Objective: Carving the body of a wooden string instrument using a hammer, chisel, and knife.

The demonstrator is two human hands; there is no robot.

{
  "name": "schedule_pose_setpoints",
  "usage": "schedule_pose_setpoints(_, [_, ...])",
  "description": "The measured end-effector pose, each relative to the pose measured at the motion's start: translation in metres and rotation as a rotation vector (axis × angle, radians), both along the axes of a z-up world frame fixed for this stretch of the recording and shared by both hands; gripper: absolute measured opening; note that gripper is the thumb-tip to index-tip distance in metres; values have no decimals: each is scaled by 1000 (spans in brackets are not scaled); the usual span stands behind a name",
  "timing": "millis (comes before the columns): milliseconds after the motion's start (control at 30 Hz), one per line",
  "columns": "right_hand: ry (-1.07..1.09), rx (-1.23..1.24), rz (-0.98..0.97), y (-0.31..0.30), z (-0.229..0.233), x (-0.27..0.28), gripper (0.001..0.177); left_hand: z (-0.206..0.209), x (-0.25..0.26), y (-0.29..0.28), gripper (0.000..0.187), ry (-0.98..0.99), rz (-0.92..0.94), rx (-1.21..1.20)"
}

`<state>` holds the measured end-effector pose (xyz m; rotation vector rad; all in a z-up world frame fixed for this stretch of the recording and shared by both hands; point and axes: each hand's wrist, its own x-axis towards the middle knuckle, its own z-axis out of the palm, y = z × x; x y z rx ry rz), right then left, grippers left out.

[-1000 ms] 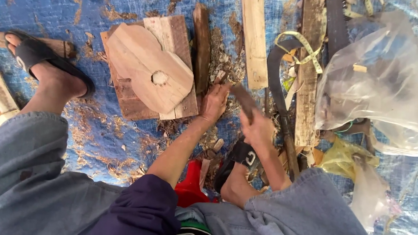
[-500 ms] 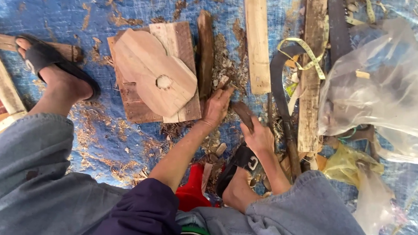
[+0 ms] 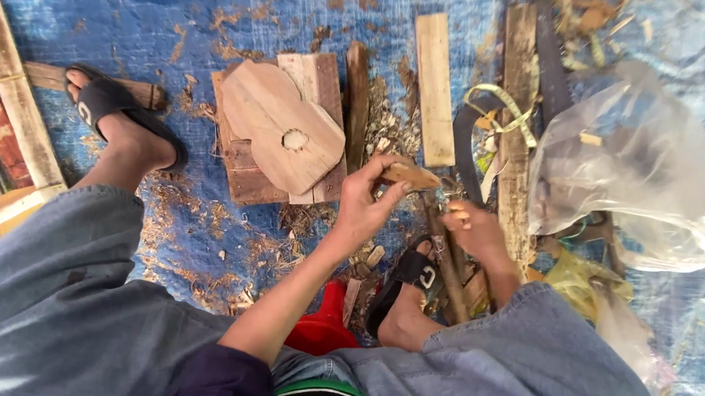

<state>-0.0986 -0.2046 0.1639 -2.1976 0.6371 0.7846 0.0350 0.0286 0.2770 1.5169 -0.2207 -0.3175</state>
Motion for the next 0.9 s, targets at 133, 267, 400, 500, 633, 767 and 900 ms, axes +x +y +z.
schedule_pose_setpoints(133, [-412,20,51,-45,106,33,37,48,-4,11,19,-92,-61,-96])
schedule_pose_setpoints(267, [-495,145,98,-29,283,83,39,108,-10,31,24,-117,-138,-184])
schedule_pose_setpoints(400, [-560,248,193,5,365,98,39,147,-17,51,28,-112,-139,-212])
schedule_pose_setpoints(500, [-506,246,267,65,390,101,57,173,-24,68,35,-66,-89,-244])
schedule_pose_setpoints(633, [-633,311,331,102,361,98,53,169,-24,81,27,-262,31,-352])
schedule_pose_setpoints(767, [-850,302,286,131,343,86,17,187,-30,86,33,-390,163,-245])
schedule_pose_setpoints(900, [-971,370,92,154,340,73,7,193,-28,89,33,-505,279,-184])
